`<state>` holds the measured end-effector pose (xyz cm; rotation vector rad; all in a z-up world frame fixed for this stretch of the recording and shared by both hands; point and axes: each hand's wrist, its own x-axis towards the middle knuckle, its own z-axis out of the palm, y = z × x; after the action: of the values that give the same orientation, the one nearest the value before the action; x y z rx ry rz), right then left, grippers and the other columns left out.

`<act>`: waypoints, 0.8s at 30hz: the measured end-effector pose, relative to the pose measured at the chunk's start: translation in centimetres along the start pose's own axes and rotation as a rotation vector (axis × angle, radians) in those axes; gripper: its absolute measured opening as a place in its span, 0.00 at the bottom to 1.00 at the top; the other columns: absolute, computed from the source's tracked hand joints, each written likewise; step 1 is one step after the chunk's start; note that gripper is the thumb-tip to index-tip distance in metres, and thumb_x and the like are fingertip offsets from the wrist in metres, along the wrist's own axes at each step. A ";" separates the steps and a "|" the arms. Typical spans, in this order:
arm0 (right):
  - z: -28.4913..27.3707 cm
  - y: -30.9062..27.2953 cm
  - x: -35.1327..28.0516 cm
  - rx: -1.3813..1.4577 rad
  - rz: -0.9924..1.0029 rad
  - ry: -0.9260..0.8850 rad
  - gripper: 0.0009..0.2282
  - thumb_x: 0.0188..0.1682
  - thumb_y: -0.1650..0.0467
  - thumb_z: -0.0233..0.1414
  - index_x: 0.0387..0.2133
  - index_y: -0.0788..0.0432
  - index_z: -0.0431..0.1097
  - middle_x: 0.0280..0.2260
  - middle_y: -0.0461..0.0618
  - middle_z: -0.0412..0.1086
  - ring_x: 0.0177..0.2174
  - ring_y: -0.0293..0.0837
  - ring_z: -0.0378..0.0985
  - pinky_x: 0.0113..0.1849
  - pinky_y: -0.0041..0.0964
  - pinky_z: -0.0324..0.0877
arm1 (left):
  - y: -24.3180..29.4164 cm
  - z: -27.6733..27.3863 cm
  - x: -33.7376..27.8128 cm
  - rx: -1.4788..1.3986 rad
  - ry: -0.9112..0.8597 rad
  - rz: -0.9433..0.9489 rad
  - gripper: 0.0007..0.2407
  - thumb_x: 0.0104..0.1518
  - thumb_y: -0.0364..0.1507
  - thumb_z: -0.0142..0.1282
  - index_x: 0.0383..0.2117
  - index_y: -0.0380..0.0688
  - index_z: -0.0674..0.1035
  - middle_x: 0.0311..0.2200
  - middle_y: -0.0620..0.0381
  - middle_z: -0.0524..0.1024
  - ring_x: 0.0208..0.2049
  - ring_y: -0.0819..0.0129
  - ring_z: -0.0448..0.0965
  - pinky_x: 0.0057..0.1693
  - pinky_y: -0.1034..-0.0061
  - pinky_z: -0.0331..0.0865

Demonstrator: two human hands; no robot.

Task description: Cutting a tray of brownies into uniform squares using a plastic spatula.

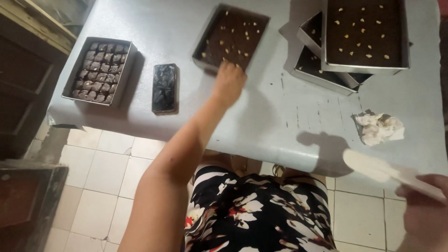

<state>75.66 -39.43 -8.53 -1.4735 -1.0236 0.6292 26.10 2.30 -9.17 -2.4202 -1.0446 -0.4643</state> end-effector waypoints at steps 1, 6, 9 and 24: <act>1.6 -1.9 0.2 0.001 0.001 0.005 0.16 0.67 0.59 0.48 0.58 0.57 0.67 0.33 0.53 0.70 0.32 0.46 0.77 0.43 0.40 0.77 | 1.9 -1.9 -0.6 0.000 0.001 0.005 0.08 0.48 0.21 0.50 0.23 0.47 0.84 0.25 0.53 0.72 0.32 0.50 0.71 0.58 0.47 0.67; 10.2 -12.2 0.6 0.389 0.265 0.190 0.06 0.54 0.69 0.49 0.32 0.53 0.74 0.25 0.52 0.69 0.22 0.54 0.74 0.24 0.35 0.70 | 11.6 -14.4 -3.9 -0.199 -0.402 -0.013 0.08 0.61 0.20 0.51 0.38 0.48 0.82 0.36 0.57 0.77 0.37 0.64 0.73 0.50 0.67 0.71; 13.5 -14.0 1.0 0.442 0.197 0.117 0.04 0.57 0.75 0.53 0.34 0.53 0.73 0.31 0.46 0.71 0.29 0.45 0.77 0.29 0.33 0.79 | 15.6 -19.4 -6.4 -0.327 -0.328 -0.006 0.18 0.58 0.18 0.59 0.56 0.30 0.78 0.44 0.44 0.82 0.44 0.56 0.80 0.60 0.58 0.76; 24.5 -16.4 0.9 0.525 0.249 0.034 0.12 0.53 0.73 0.46 0.46 0.70 0.70 0.16 0.59 0.64 0.38 0.67 0.85 0.49 0.64 0.79 | 5.1 -13.0 -11.7 -0.756 -0.187 -0.774 0.14 0.54 0.22 0.58 0.46 0.30 0.76 0.35 0.41 0.72 0.36 0.40 0.78 0.42 0.55 0.74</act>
<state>51.40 -27.42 3.11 -1.1435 -0.5869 0.9645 20.67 -14.71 -5.21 -2.5951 -2.2245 -1.0507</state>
